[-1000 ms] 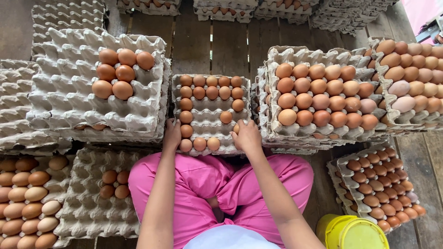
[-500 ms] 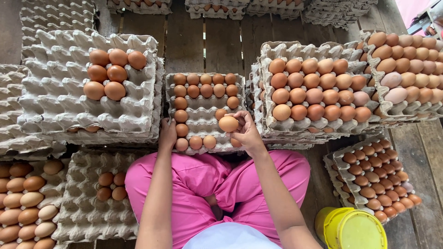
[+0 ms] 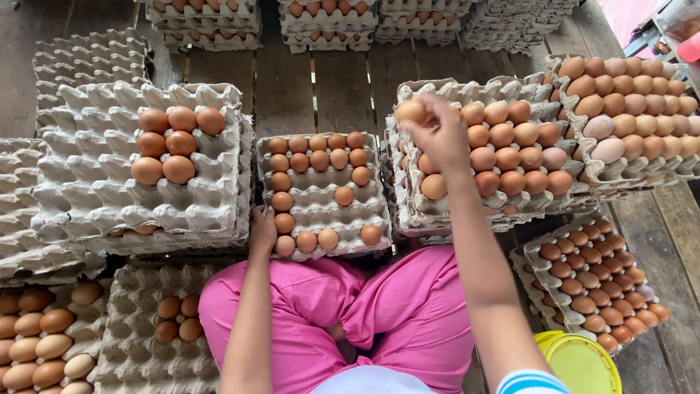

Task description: Sorting and transferring eggs between cardboard trays while sitting on the floor

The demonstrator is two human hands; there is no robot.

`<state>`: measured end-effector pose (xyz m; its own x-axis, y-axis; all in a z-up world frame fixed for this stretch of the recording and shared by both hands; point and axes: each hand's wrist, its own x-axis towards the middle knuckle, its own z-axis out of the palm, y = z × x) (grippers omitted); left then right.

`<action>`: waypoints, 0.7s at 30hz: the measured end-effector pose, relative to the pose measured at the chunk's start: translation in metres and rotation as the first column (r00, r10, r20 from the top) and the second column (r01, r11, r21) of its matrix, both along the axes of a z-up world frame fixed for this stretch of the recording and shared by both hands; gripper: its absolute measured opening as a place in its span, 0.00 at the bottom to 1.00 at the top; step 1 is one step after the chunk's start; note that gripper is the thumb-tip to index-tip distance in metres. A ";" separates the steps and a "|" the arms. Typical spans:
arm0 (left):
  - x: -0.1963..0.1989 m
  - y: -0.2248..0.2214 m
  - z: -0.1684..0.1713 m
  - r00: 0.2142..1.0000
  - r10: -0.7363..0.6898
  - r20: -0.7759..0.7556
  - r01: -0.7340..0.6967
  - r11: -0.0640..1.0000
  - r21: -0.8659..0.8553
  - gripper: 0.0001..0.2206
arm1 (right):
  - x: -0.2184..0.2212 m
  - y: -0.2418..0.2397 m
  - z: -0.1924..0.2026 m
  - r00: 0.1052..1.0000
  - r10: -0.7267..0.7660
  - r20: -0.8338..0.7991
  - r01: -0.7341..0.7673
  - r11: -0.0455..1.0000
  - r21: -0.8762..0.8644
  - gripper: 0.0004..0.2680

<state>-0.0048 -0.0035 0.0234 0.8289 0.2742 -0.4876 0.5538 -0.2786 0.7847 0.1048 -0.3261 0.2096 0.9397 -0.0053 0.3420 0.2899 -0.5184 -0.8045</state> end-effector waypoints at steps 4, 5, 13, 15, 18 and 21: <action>0.004 0.002 -0.023 0.995 0.068 0.076 -0.073 0.995 0.070 0.21 | 0.048 -0.006 0.021 0.966 -0.254 0.042 0.241 0.834 -0.496 0.12; 0.003 0.001 -0.016 0.994 0.073 0.078 -0.078 0.994 0.070 0.21 | 0.066 -0.014 0.006 0.967 -0.249 0.044 0.238 0.836 -0.495 0.12; 0.002 0.000 0.005 1.000 0.010 -0.028 -0.011 1.000 -0.018 0.25 | 0.112 -0.014 -0.026 0.890 -0.447 -0.094 0.172 0.519 -0.838 0.14; 0.004 0.003 -0.007 1.000 0.015 -0.019 -0.016 1.000 -0.020 0.25 | 0.106 -0.008 -0.021 0.882 -0.461 -0.097 0.150 0.470 -0.870 0.15; 0.001 0.002 -0.005 1.000 0.022 -0.006 -0.022 1.000 -0.021 0.24 | 0.082 0.014 -0.003 0.916 -0.398 0.045 0.211 0.385 -0.899 0.17; 0.001 0.001 0.003 1.000 0.016 -0.014 -0.016 1.000 -0.024 0.24 | 0.035 0.059 0.026 0.958 -0.171 0.229 0.281 0.429 -0.858 0.17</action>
